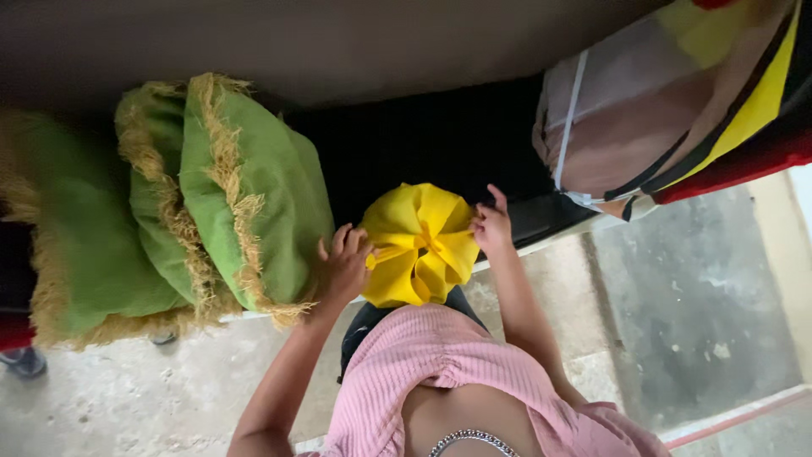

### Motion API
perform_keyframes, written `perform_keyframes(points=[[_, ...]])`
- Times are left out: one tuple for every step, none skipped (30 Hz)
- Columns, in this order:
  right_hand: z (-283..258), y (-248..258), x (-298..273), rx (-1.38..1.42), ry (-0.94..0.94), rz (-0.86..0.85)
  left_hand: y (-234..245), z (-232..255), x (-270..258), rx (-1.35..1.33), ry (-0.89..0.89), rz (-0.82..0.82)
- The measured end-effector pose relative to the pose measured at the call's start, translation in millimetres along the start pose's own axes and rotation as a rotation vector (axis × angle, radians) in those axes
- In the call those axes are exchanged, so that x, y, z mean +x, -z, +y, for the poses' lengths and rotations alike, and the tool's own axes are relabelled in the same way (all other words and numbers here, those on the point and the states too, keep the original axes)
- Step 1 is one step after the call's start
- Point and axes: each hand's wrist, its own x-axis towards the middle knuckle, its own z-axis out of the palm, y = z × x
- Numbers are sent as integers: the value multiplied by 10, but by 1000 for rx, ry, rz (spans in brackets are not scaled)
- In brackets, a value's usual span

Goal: The person loads items into the open trunk of a car. They place a yellow drawstring bag, a tote bag, two helmets, a basket of toys, a box of toys, and a red ride-on toy car into the trunk.

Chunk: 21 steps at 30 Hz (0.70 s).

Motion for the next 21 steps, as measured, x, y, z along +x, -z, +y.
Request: perform_keyframes(points=[[-32,-26,-42,-12,-6,15,20,4,4,-17,6,-34],[-79,-43,-88,-23,-13,31,35,9,10,-34,12,-68],[-68,-63,-165,-26,-24,54,64,-11,-24,-48,13,-113],[-70,-86,-218,-66,-2,9,87,-28,-56,-50,15,-98],[-115,-96,-239,-109,29,-36,90,-27,-47,-57,14,-76],[-157,-105,-243,-152,61,-81,92,-23,-35,-63,13,-55],[-213,-113,-211,-151,19,-67,87,-19,5,-75,26,-72],[-232,-128,-163,-151,-22,-53,79,-15,46,-87,40,-90],[-189,-96,-186,-150,-75,-34,75,2,12,-100,59,-118],[-134,-53,-211,-174,-80,0,69,17,-24,-115,14,-85],[-62,-37,-205,-196,-78,34,64,6,-22,-128,-37,-48],[0,-9,-224,-217,-77,68,65,-3,-20,-141,-87,-11],[-43,-22,-144,-205,-60,50,63,-5,67,-150,-66,-43],[-87,-29,-94,-193,-44,31,59,-6,162,-159,-45,-74],[-64,4,-137,-176,-42,28,54,4,162,-173,-25,-128],[-73,22,-142,-185,-12,-6,33,17,174,-264,7,-75],[-83,64,-202,-193,16,-32,2,49,166,-357,36,-28],[-102,65,-242,-200,44,-59,-32,87,166,-450,67,18],[-163,18,-248,-211,72,-86,-69,132,227,-517,12,70],[-249,-37,-275,-222,99,-115,-99,184,293,-583,-44,122],[-312,-116,-329,-231,124,-146,-120,233,358,-646,-98,176]])
